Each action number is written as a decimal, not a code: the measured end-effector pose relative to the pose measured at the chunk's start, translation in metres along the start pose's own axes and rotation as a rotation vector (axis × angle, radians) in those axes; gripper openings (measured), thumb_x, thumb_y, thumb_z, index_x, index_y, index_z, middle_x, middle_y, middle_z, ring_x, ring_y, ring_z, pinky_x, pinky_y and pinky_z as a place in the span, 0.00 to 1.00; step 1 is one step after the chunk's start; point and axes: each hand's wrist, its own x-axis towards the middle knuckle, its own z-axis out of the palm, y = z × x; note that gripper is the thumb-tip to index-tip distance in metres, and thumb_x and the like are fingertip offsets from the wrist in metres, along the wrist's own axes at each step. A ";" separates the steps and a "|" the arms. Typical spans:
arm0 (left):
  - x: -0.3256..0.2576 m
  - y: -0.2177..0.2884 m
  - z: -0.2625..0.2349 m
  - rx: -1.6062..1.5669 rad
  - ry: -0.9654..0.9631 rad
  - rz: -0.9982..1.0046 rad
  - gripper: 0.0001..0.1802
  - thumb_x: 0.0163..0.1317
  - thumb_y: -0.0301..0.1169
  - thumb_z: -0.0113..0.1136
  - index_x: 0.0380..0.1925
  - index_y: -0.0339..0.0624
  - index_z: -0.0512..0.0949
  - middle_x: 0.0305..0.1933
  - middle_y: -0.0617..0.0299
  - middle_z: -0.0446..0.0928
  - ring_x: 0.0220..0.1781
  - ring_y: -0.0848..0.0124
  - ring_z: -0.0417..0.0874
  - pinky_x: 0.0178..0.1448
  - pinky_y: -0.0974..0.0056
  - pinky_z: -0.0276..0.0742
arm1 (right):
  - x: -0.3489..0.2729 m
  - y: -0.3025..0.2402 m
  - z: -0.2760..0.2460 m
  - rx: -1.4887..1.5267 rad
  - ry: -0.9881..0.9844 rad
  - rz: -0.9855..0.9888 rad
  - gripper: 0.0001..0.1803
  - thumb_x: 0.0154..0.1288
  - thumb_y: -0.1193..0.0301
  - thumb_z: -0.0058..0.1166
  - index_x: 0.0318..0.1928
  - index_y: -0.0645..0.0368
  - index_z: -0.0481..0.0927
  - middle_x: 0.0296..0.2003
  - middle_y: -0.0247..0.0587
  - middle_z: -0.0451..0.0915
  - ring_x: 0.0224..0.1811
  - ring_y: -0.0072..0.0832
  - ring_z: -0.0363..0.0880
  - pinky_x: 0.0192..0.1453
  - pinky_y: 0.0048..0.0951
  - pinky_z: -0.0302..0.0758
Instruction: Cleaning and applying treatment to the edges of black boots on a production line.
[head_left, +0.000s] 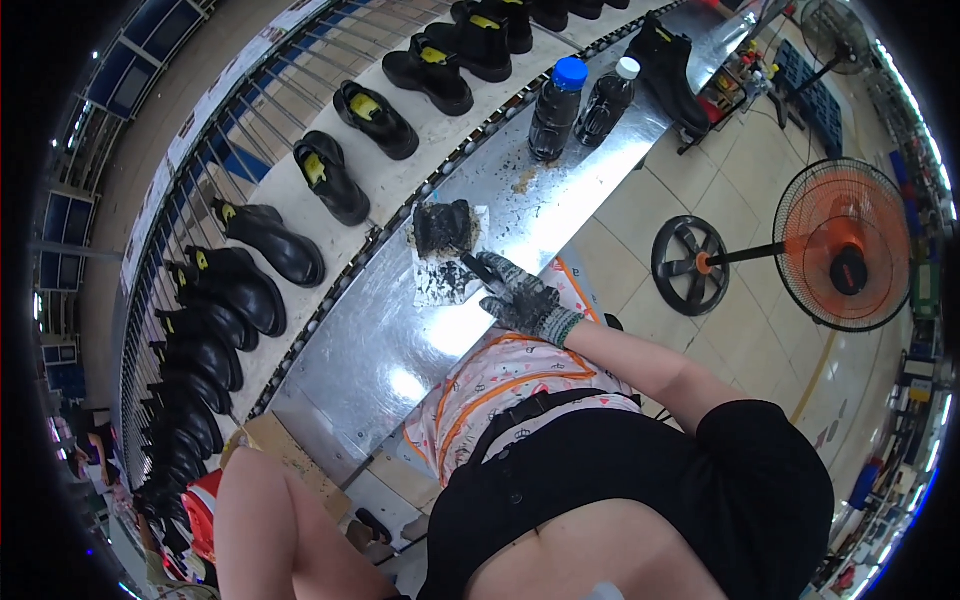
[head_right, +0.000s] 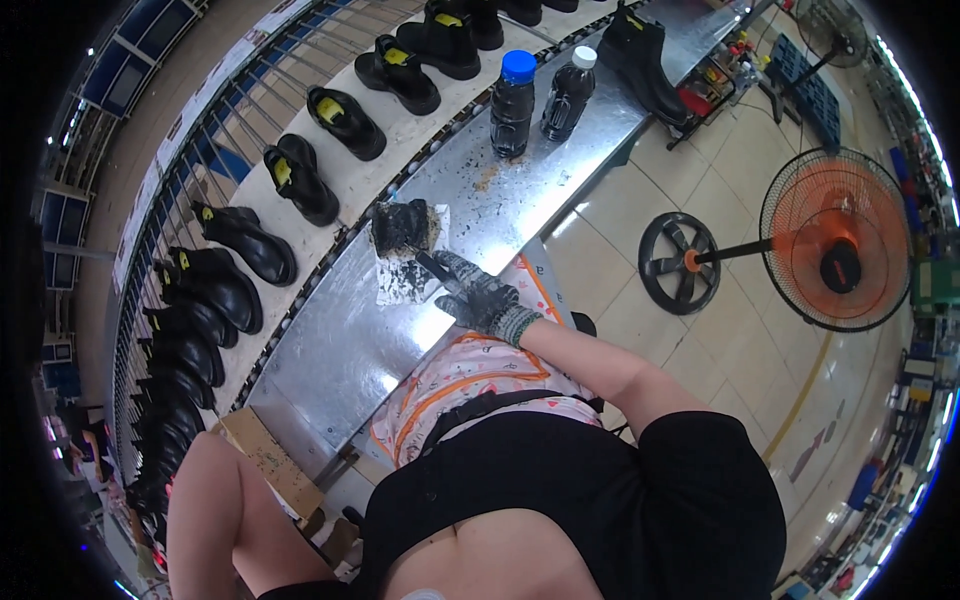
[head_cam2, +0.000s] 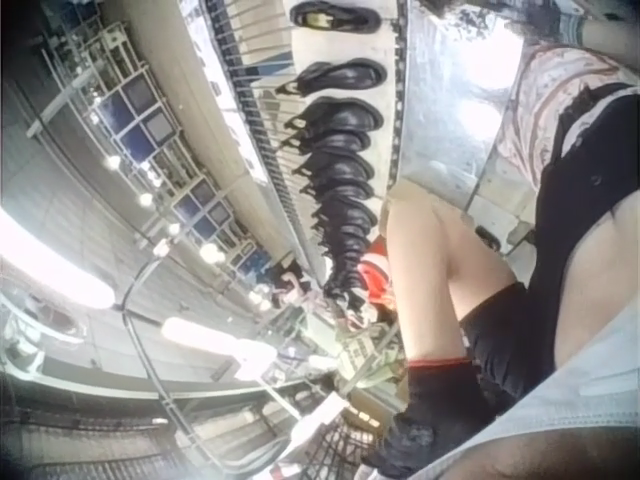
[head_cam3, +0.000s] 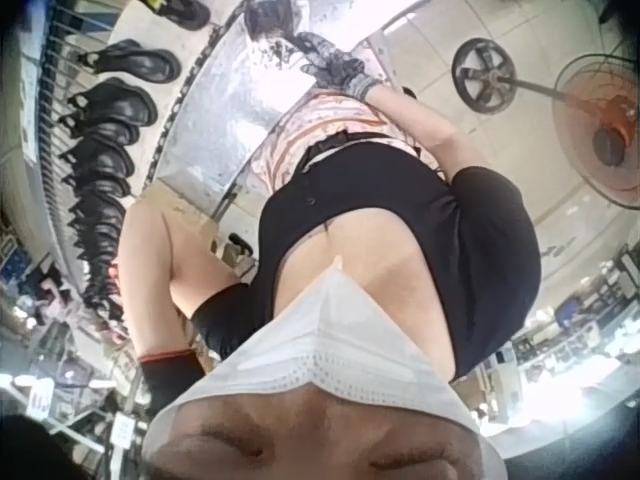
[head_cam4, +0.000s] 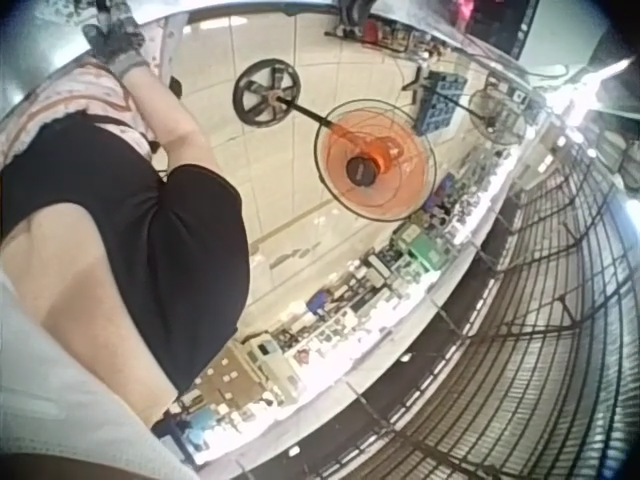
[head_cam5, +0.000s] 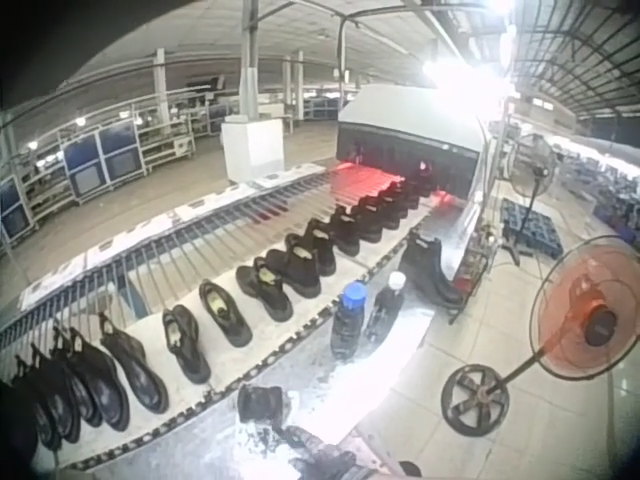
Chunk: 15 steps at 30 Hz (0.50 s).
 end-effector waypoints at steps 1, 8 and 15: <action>-0.003 -0.010 -0.017 0.008 0.002 -0.011 0.26 0.66 0.47 0.48 0.49 0.33 0.74 0.40 0.49 0.78 0.43 0.59 0.79 0.47 0.60 0.73 | -0.005 0.005 0.002 -0.059 -0.013 -0.054 0.36 0.59 0.67 0.49 0.69 0.56 0.54 0.63 0.57 0.61 0.61 0.51 0.63 0.65 0.41 0.63; -0.062 -0.024 -0.172 0.132 0.053 -0.121 0.26 0.66 0.46 0.48 0.49 0.32 0.73 0.39 0.50 0.78 0.42 0.60 0.79 0.47 0.61 0.72 | 0.010 -0.001 0.012 -0.136 -0.099 -0.130 0.23 0.59 0.71 0.50 0.56 0.62 0.70 0.53 0.51 0.71 0.56 0.46 0.67 0.63 0.41 0.64; -0.030 -0.064 -0.248 0.142 0.097 -0.160 0.26 0.66 0.46 0.47 0.50 0.32 0.73 0.39 0.51 0.78 0.42 0.62 0.79 0.46 0.62 0.72 | 0.017 -0.036 0.008 -0.167 -0.311 0.015 0.24 0.59 0.67 0.49 0.58 0.53 0.71 0.56 0.60 0.65 0.58 0.47 0.69 0.58 0.41 0.71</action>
